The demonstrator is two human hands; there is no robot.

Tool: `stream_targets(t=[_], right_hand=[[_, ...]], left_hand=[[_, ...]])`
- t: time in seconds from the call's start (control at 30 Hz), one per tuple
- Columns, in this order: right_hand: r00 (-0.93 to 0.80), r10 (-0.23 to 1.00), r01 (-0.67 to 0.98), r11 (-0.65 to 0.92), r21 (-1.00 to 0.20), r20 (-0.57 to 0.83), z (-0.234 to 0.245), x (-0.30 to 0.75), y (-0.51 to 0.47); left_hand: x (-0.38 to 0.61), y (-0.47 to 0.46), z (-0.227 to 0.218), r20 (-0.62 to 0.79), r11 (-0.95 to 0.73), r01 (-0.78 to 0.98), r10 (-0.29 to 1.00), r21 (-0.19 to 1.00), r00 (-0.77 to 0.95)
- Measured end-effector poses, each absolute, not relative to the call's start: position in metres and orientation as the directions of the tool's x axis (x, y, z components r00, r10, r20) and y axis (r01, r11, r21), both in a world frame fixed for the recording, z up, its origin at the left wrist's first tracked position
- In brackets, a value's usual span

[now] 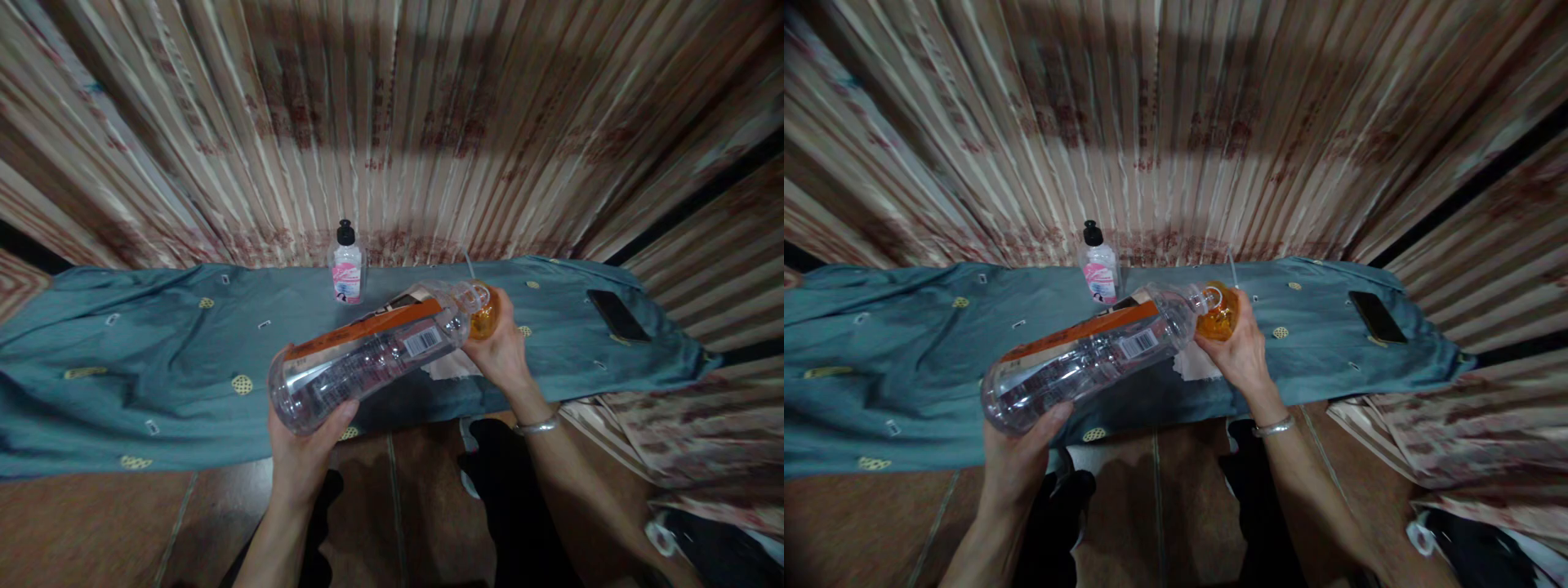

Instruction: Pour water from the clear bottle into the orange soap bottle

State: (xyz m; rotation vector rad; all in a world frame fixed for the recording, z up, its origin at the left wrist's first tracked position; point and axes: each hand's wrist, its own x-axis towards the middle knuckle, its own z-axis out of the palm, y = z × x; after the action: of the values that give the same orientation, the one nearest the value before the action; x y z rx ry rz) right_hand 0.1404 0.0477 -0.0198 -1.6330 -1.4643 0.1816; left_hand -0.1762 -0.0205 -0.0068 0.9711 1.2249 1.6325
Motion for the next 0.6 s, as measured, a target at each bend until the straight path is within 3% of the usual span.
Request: stream_targets(t=[0.6], right_hand=[[0.261,0.834,0.742,0.149,-0.654,0.486,-0.0267,0.1437,0.0490]], left_hand=[[-0.1755,-0.0192,-0.0051,0.064,-0.132,-0.198,0.946,0.971,-0.317]])
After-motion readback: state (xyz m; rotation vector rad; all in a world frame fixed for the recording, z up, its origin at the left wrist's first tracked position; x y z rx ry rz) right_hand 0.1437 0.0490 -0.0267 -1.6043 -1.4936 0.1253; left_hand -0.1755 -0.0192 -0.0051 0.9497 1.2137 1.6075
